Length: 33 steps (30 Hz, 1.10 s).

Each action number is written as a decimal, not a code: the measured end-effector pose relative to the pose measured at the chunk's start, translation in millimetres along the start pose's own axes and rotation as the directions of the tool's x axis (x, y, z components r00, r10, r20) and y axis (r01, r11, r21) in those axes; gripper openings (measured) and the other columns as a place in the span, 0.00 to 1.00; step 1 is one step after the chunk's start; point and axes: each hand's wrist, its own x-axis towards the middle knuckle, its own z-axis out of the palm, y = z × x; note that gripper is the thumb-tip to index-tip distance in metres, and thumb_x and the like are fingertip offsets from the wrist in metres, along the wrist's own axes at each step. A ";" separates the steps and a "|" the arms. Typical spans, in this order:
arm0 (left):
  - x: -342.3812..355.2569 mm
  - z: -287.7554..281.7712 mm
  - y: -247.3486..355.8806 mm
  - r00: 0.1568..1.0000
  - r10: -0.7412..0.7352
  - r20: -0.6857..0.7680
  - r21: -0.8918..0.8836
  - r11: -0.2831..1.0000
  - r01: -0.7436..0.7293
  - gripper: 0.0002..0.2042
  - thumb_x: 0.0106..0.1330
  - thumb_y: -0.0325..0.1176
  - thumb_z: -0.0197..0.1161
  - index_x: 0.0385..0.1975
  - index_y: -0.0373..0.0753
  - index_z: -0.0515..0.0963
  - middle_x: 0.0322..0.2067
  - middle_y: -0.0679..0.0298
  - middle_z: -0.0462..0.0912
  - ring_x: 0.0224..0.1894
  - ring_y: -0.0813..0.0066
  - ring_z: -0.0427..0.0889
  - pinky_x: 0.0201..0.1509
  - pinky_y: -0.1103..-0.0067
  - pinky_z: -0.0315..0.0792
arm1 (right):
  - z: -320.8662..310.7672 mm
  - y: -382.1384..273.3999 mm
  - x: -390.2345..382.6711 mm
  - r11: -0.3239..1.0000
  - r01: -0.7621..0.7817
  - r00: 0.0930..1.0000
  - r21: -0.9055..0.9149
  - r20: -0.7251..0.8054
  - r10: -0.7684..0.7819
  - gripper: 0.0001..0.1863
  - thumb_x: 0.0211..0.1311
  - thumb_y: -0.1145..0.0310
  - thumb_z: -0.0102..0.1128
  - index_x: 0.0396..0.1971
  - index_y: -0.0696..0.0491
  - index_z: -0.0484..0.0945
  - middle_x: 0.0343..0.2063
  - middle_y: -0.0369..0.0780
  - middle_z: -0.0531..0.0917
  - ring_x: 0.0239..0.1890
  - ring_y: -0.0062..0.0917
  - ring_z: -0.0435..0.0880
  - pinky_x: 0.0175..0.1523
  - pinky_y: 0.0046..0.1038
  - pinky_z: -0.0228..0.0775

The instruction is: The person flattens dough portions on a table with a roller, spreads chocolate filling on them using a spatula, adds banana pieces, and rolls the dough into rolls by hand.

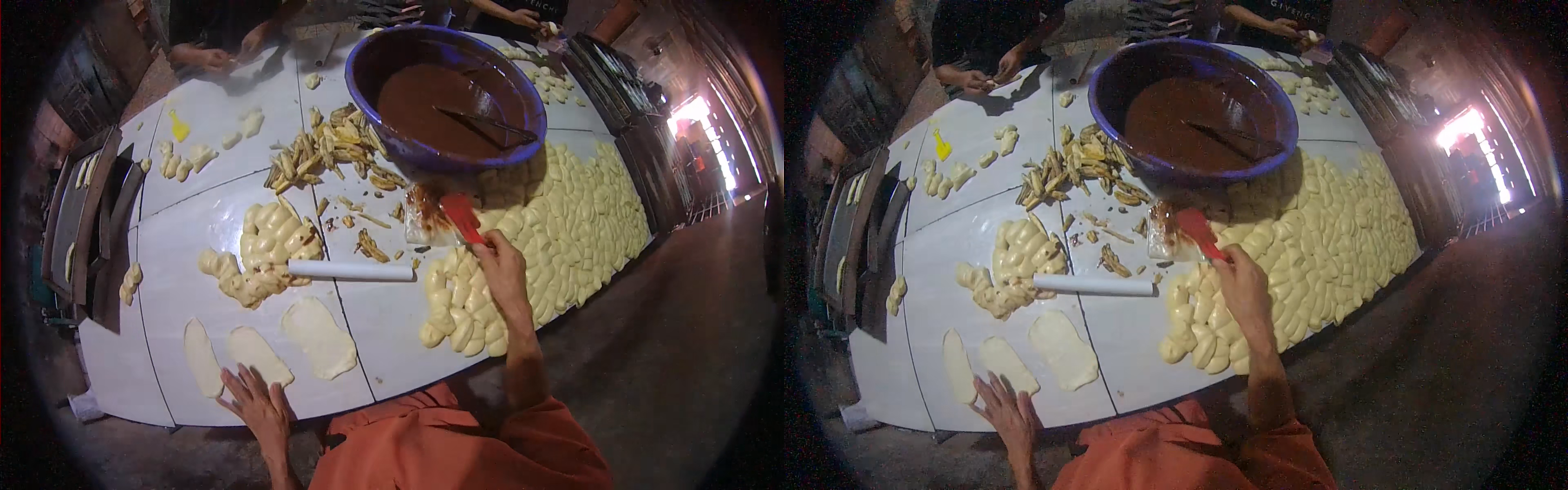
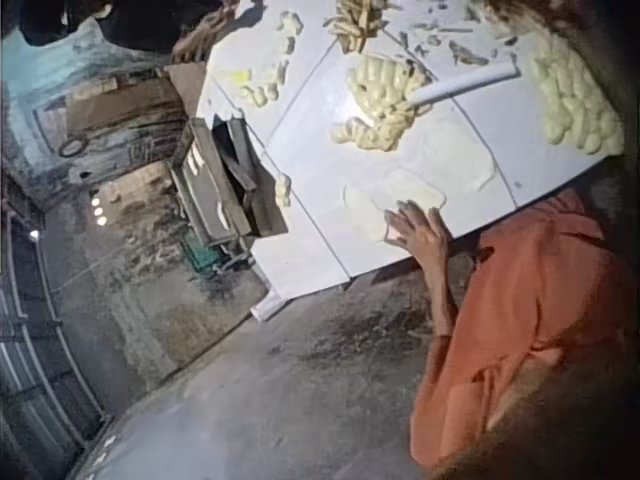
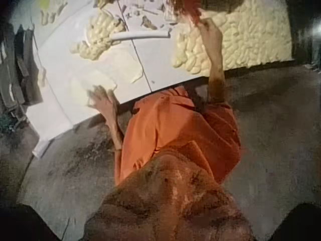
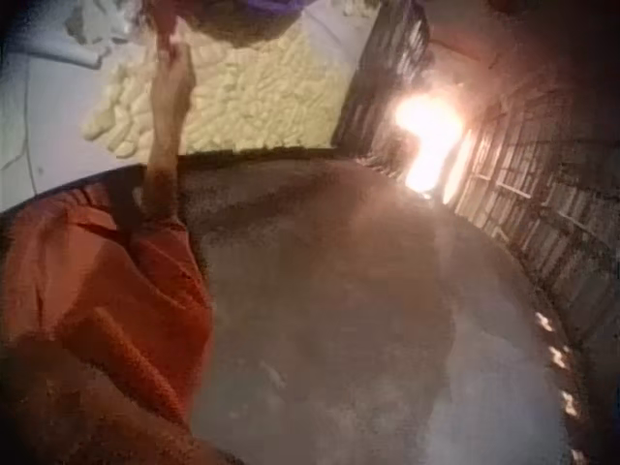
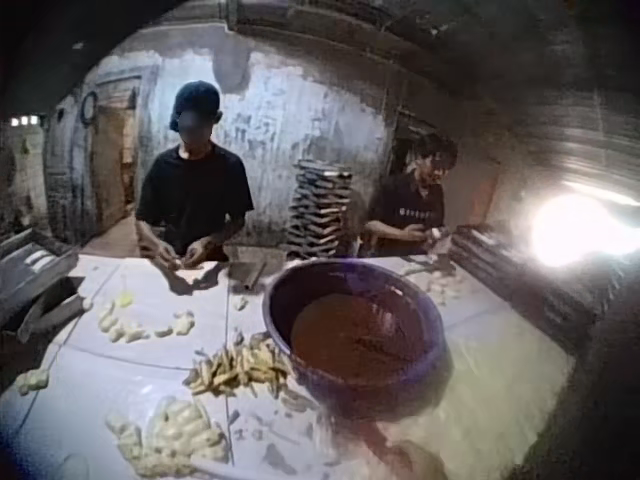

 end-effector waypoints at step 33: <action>-16.2 47.1 1.7 0.846 -0.475 -0.243 -0.393 0.845 0.362 0.44 0.77 0.61 0.46 0.81 0.36 0.42 0.80 0.43 0.40 0.82 0.43 0.35 0.79 0.45 0.34 | -31.6 -60.5 266.2 0.988 0.133 0.731 0.078 0.665 -0.151 0.21 0.62 0.55 0.75 0.45 0.57 0.90 0.27 0.35 0.87 0.28 0.15 0.78 0.35 0.24 0.71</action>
